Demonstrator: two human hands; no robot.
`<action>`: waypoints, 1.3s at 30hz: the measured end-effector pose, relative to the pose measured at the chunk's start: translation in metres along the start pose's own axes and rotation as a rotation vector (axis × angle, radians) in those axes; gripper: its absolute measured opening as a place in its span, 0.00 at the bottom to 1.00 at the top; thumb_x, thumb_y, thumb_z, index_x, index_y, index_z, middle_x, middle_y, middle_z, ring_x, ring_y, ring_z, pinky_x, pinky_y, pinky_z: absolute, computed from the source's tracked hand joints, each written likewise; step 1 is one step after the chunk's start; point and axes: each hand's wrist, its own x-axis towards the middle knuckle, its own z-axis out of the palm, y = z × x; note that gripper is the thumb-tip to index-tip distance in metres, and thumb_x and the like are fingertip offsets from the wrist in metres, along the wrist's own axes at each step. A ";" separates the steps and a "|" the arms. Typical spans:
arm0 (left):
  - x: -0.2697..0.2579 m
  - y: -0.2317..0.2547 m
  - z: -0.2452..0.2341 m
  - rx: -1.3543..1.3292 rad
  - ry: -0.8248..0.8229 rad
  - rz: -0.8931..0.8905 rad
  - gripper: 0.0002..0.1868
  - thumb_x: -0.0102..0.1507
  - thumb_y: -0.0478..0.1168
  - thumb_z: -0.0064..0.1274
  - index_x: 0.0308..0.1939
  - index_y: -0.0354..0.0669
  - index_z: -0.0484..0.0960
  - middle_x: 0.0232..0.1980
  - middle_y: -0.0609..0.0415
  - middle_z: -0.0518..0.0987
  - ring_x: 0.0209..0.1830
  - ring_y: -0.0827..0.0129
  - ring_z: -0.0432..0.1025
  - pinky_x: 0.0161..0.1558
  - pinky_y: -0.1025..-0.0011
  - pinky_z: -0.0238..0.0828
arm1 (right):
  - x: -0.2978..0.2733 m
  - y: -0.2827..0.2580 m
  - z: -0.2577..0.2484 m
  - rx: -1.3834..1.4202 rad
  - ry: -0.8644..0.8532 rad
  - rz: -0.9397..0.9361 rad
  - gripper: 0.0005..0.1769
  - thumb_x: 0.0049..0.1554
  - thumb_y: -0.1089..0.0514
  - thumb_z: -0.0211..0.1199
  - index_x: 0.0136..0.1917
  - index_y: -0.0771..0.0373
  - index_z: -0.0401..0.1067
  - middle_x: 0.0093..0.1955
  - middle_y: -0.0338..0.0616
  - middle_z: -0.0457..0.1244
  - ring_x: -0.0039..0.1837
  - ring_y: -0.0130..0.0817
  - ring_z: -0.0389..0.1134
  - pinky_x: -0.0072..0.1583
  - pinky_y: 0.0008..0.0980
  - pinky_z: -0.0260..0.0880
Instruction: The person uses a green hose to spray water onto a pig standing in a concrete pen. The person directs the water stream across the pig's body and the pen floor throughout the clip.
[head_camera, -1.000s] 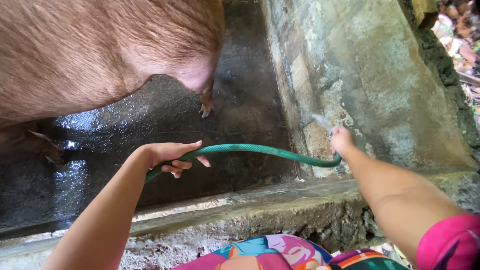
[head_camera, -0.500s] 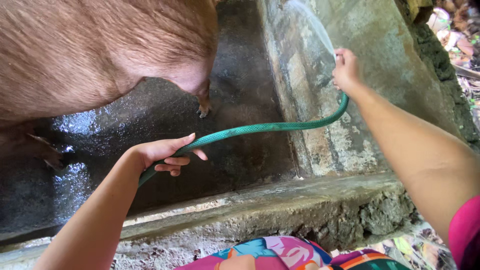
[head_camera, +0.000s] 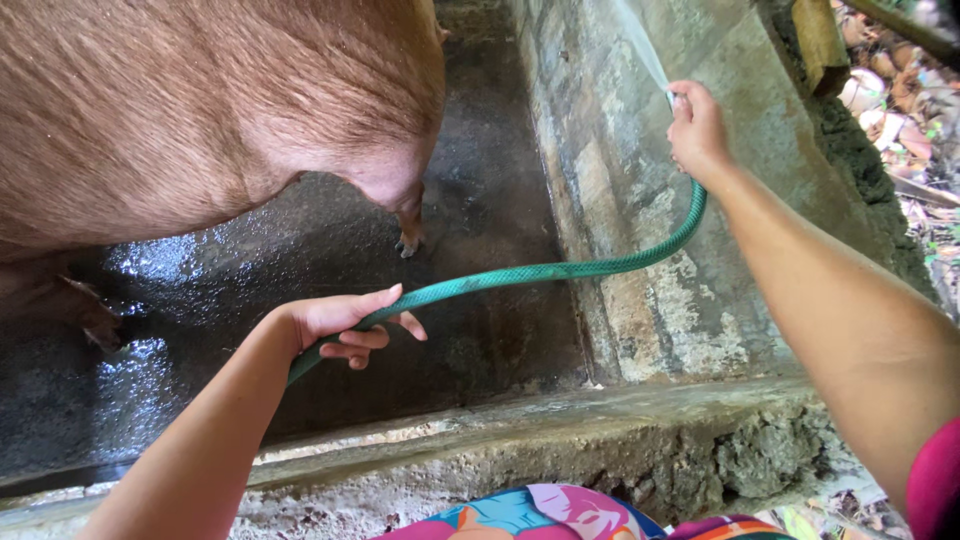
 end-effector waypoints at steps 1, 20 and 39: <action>0.001 -0.001 0.001 -0.007 -0.017 -0.004 0.44 0.66 0.73 0.27 0.62 0.42 0.77 0.13 0.67 0.53 0.06 0.78 0.50 0.32 0.70 0.68 | 0.000 -0.002 -0.001 0.002 -0.004 -0.025 0.12 0.72 0.56 0.49 0.67 0.53 0.66 0.32 0.36 0.58 0.27 0.25 0.56 0.28 0.32 0.57; 0.008 -0.001 0.002 0.045 0.014 -0.013 0.42 0.68 0.72 0.29 0.54 0.38 0.82 0.13 0.66 0.54 0.06 0.78 0.52 0.32 0.70 0.68 | 0.001 -0.076 -0.013 -0.044 -0.100 -0.384 0.12 0.72 0.61 0.49 0.67 0.59 0.67 0.40 0.35 0.60 0.38 0.21 0.61 0.40 0.26 0.64; 0.014 -0.005 0.001 0.038 -0.009 -0.070 0.41 0.67 0.72 0.32 0.55 0.40 0.83 0.13 0.66 0.55 0.08 0.78 0.51 0.31 0.71 0.65 | -0.024 -0.138 -0.003 -0.148 -0.175 -0.393 0.14 0.72 0.61 0.48 0.68 0.58 0.68 0.37 0.37 0.60 0.38 0.23 0.61 0.40 0.27 0.63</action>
